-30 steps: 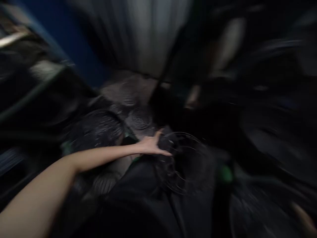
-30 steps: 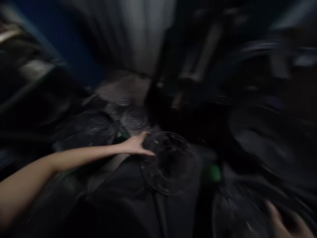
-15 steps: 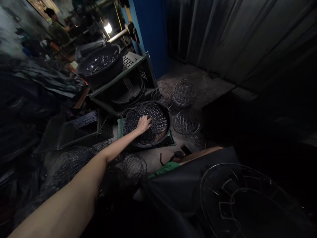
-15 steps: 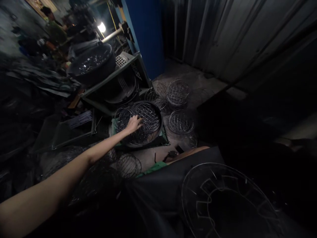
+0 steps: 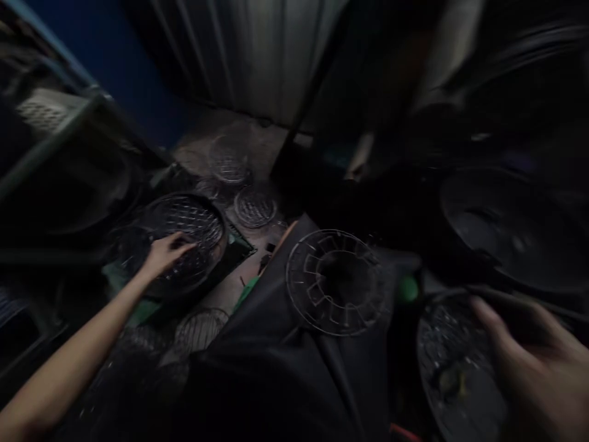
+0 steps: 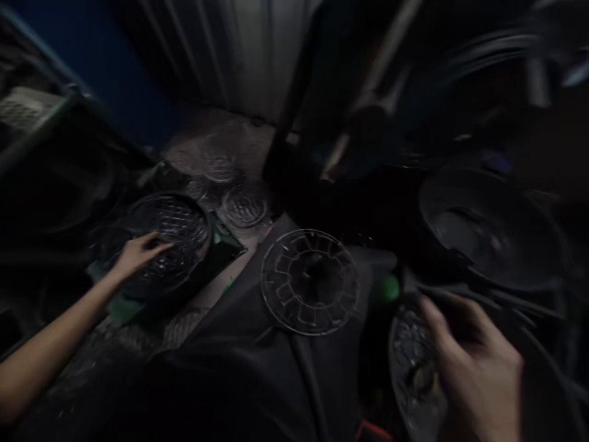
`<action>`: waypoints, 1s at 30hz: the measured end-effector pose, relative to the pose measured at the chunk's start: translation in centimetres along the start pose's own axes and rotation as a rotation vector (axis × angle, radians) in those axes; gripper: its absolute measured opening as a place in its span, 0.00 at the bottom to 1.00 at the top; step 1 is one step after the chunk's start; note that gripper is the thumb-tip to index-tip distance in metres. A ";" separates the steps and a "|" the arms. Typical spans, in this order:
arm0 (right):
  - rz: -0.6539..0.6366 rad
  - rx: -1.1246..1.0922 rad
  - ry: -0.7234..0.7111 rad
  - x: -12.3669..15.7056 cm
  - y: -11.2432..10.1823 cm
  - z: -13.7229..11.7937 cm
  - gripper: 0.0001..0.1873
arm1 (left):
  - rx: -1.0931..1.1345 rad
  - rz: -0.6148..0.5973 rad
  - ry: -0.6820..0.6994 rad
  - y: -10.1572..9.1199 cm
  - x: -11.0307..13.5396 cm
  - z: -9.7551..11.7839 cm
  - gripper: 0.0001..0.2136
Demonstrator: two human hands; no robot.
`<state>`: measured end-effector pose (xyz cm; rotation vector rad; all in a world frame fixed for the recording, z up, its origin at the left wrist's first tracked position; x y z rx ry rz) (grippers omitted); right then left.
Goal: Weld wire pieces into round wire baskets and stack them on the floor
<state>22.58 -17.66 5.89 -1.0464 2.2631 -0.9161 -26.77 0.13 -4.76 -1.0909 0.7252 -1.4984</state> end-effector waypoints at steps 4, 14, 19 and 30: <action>-0.147 -0.137 -0.162 0.1 2.1 -2.1 0.13 | 0.244 0.054 0.092 -5.5 0.5 8.4 0.15; -0.116 -0.274 -0.244 2.9 6.5 -5.2 0.18 | 0.664 -0.853 0.536 -0.3 1.3 29.6 0.13; 0.105 -0.304 0.145 1.6 6.6 0.0 0.22 | 0.706 -0.867 0.544 2.3 0.3 29.6 0.20; -0.010 -0.041 0.290 0.5 6.7 3.3 0.18 | 0.347 -0.406 0.683 8.4 -2.4 30.3 0.12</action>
Point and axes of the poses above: each hand's wrist, its own x-axis away from the middle knuckle, its own y-axis out of the palm, z = x × y, the point moved 2 cm from there along -x, towards the middle knuckle, and after that the axes turned 4 degrees about -y, right-handed, at the moved point
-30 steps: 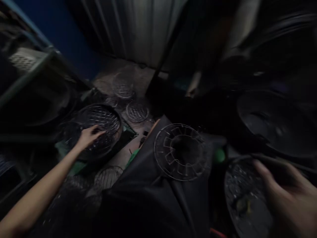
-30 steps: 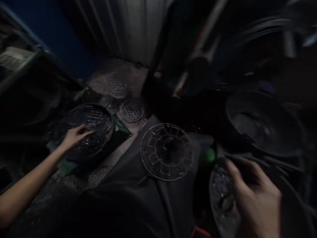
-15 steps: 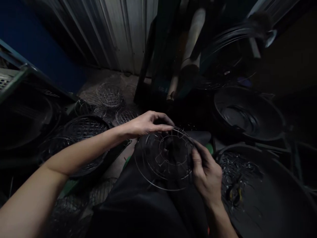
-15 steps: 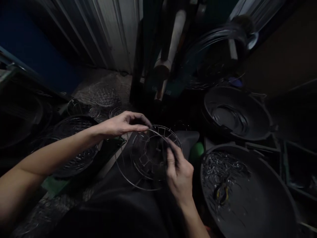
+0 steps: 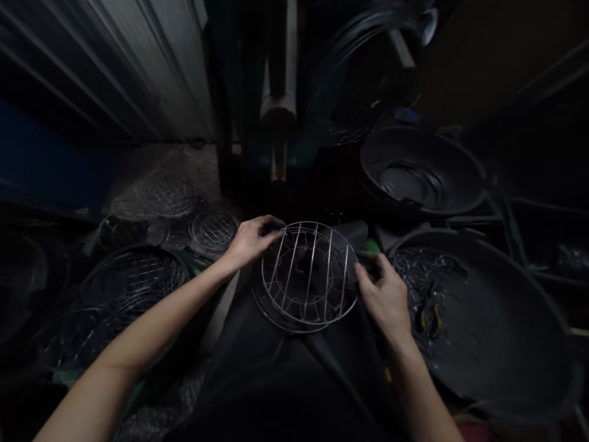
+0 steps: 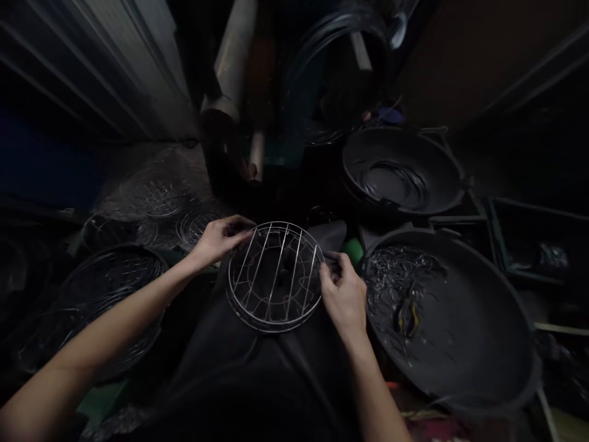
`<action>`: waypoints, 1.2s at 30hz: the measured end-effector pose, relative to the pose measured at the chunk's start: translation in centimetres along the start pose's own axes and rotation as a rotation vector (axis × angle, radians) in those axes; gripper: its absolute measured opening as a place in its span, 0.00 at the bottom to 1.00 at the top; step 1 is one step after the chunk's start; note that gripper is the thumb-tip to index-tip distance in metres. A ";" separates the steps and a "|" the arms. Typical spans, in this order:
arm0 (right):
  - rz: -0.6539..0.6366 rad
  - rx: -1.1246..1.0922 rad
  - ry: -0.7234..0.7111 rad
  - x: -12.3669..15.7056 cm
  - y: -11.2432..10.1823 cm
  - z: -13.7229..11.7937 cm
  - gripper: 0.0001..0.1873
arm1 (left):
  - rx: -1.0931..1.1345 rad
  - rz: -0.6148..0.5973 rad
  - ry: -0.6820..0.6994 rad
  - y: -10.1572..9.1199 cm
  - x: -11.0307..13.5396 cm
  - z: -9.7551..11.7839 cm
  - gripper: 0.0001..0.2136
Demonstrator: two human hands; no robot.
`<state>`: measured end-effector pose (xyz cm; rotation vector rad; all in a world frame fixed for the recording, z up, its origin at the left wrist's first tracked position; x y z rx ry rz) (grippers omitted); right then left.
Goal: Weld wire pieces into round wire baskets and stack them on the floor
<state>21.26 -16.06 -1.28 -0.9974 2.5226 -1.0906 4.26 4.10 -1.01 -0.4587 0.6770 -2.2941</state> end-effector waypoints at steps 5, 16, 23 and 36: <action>-0.021 0.053 0.017 0.6 0.1 1.0 0.15 | -0.223 0.042 0.134 1.4 -1.6 0.2 0.09; -0.054 0.068 0.051 2.5 1.1 2.3 0.10 | -0.342 -0.042 0.239 2.4 -1.9 -0.2 0.11; -0.065 0.060 0.025 2.2 0.7 1.5 0.13 | -0.297 -0.002 0.237 2.2 -2.2 -0.3 0.10; -0.035 0.080 0.010 3.1 1.0 1.9 0.19 | -0.381 -0.086 0.211 2.6 -1.9 -0.5 0.11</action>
Point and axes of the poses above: each hand's wrist, its own x-axis away from the middle knuckle, its own y-axis out of the palm, z = x × y, the point moved 2 cm from there along -x, towards the middle knuckle, and after that the axes turned 4 degrees about -y, right-handed, at the moved point
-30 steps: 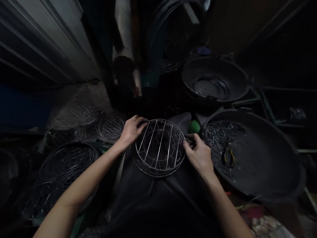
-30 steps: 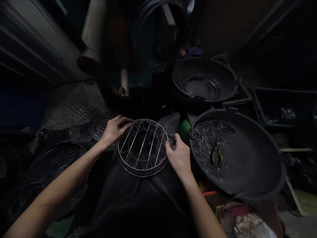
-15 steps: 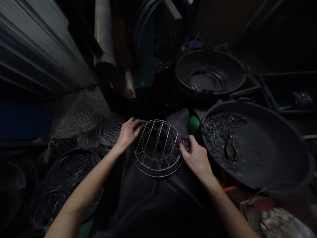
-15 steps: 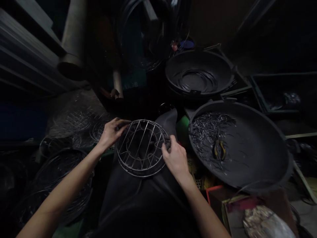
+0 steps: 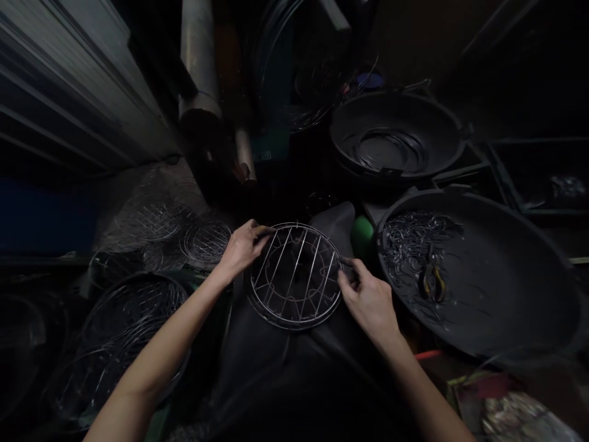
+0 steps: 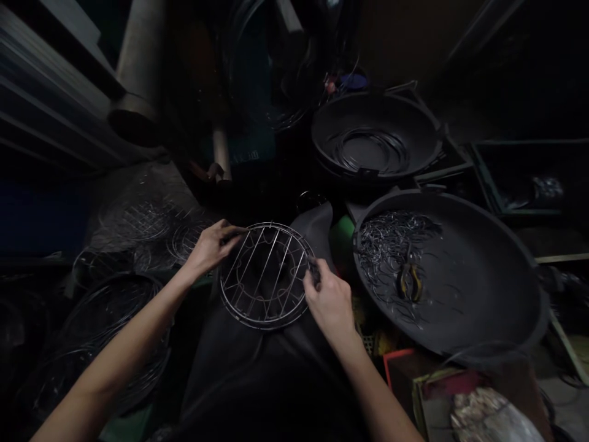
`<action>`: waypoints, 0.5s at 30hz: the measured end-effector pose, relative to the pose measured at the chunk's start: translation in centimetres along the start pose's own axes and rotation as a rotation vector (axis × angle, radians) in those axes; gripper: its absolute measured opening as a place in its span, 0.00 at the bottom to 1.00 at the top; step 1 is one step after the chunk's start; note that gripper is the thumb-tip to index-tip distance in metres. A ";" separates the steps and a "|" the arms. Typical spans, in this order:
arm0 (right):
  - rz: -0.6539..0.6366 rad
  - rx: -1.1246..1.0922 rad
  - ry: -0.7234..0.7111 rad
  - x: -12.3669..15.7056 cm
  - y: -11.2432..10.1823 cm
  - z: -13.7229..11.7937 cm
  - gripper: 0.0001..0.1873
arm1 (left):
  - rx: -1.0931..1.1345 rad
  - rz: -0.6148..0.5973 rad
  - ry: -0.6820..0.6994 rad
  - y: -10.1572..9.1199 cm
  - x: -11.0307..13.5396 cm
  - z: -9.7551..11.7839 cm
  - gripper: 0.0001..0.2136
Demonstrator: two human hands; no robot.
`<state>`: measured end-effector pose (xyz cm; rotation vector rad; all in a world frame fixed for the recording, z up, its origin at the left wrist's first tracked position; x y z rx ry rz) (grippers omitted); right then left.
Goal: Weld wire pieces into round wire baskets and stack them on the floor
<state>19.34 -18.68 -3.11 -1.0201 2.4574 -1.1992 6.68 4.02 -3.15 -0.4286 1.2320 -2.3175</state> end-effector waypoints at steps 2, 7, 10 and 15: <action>-0.011 -0.026 0.015 0.3 0.0 0.2 0.21 | -0.009 0.009 0.005 0.0 0.3 0.2 0.11; -0.009 -0.120 0.068 1.2 0.2 1.1 0.26 | -0.104 0.057 0.072 0.6 0.8 0.7 0.11; -0.013 -0.148 0.056 1.6 0.7 1.7 0.25 | -0.207 0.053 0.105 0.9 0.7 1.0 0.12; -0.024 -0.205 0.100 2.1 1.4 2.6 0.28 | -0.223 0.032 0.104 0.9 0.5 1.4 0.12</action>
Point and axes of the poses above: each hand's wrist, its own x-axis away from the middle knuckle, its own y-axis out of the palm, z = x × y, the point moved 2 cm from there along -x, towards the middle knuckle, and after that the axes turned 4 degrees about -y, right-handed, at the moved point
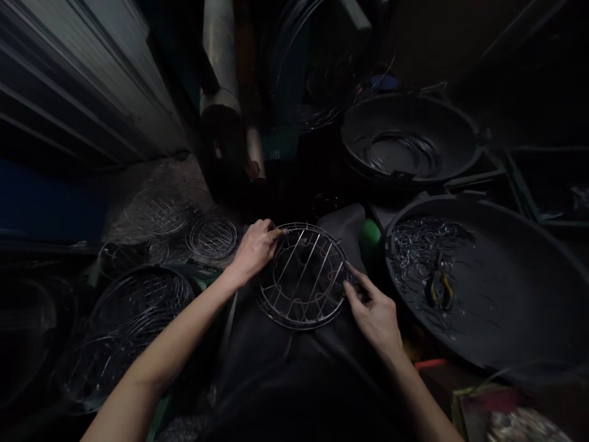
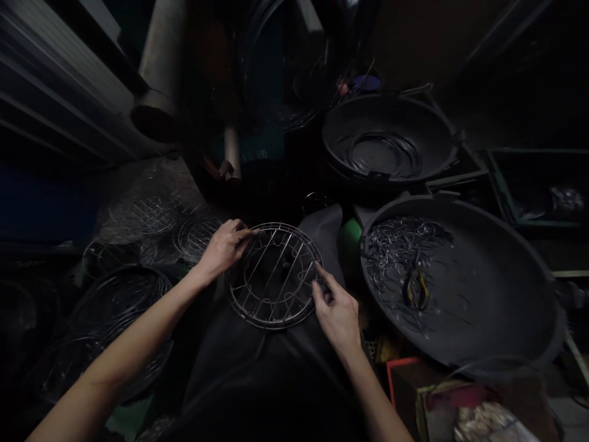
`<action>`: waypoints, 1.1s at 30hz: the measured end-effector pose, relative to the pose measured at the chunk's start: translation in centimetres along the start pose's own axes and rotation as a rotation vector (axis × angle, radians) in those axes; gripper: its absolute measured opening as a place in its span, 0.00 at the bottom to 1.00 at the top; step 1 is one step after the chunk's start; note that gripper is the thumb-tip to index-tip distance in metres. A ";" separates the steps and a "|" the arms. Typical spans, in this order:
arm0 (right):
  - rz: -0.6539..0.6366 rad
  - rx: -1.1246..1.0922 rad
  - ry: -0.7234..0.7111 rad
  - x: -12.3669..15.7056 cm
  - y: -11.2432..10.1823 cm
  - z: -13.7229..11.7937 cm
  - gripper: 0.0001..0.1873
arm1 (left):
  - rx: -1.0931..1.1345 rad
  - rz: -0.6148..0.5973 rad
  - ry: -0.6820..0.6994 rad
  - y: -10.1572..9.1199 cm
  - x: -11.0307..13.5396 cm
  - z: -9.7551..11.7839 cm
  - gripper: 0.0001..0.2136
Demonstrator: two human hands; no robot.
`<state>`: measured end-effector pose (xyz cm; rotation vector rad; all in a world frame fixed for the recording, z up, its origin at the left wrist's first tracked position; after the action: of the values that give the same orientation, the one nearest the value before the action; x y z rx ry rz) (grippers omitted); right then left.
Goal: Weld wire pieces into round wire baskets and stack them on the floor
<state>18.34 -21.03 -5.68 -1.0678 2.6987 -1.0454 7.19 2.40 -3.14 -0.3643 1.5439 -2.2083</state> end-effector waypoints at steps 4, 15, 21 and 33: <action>-0.031 -0.039 0.050 -0.1 0.0 0.3 0.28 | 0.062 -0.005 -0.007 0.0 -0.1 -0.4 0.11; -0.075 -0.384 0.117 -0.6 0.5 0.8 0.34 | 0.363 -0.224 -0.028 -1.2 -2.9 -2.1 0.09; -0.128 -0.303 0.135 -0.8 -0.1 1.0 0.32 | 0.299 -0.209 0.022 -1.2 -2.1 -2.2 0.05; 0.018 0.085 0.069 -0.5 -0.6 -0.5 0.30 | 0.423 -0.242 -0.002 -2.3 -2.2 -1.5 0.13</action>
<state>18.93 -20.79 -5.05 -1.0104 2.6836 -1.2039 8.06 5.40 -1.44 -0.4359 1.0316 -2.6402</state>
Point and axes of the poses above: each hand's wrist, its own x-axis away from the middle knuckle, its own y-axis out of the palm, z = x × y, the point moved 2 cm from there along -x, towards the middle knuckle, and after that the axes turned 4 degrees about -y, right-handed, at the moved point
